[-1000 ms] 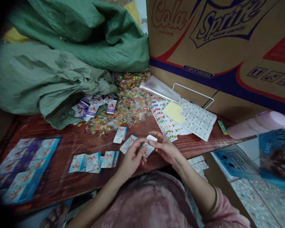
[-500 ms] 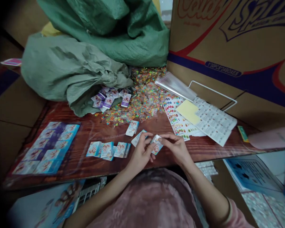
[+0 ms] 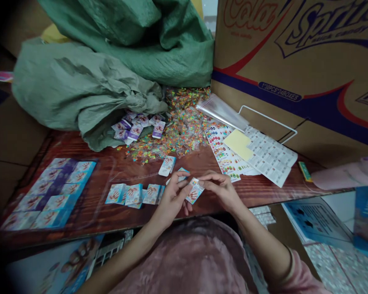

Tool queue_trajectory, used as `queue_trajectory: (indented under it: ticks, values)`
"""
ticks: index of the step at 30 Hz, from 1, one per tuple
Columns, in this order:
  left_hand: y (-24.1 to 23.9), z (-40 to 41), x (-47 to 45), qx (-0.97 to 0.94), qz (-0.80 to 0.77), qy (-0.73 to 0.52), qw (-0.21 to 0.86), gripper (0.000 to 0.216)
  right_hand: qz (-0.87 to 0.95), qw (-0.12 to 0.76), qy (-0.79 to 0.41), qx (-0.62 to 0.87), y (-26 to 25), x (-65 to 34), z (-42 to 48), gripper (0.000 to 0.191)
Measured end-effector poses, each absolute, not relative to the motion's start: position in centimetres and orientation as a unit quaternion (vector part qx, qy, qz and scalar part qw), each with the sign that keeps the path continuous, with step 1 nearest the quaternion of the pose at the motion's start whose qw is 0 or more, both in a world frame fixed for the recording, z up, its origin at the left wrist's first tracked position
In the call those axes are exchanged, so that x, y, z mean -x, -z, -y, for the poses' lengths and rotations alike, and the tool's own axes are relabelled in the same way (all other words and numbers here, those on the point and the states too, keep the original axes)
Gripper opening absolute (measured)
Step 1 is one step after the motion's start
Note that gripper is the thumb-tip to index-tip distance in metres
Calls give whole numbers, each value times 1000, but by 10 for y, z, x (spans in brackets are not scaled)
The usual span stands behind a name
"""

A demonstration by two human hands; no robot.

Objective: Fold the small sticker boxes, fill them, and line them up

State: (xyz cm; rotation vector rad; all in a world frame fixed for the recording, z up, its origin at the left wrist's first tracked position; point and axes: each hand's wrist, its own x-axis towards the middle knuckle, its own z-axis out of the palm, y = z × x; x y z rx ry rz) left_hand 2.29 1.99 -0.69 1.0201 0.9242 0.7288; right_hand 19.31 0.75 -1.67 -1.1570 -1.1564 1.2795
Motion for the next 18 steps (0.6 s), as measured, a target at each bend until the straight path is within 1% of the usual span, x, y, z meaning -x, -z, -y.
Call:
queue_trajectory:
  ticks: [2,5,7,9,11,13,14,15,17,18]
  values:
    - [4,-20,-20,-446,-422,-336,714,33,499,505,-525,470,17,-189,-7,10]
    - [-2,-18,-13,-419,-437,-351,714,35,578,484,-489,439,11,-180,-4,19]
    - [-6,-14,-5,-415,-451,-346,710,38,619,462,-477,420,7,-173,-2,25]
    - [-7,-11,7,-433,-481,-335,684,38,654,435,-461,413,6,-167,-4,29]
    - [-6,-9,22,-472,-534,-339,614,37,679,424,-411,436,11,-161,-10,30]
    - [-1,-11,37,-523,-601,-351,492,35,694,409,-322,498,18,-153,-20,34]
    - [2,-13,44,-551,-630,-347,423,34,701,387,-272,533,22,-148,-24,41]
    - [5,-15,50,-580,-652,-332,357,32,712,353,-228,563,26,-143,-29,53]
    - [10,-19,58,-631,-680,-280,247,28,743,267,-166,591,34,-133,-35,74]
    - [11,-21,60,-649,-688,-251,205,26,757,232,-148,593,37,-129,-37,79]
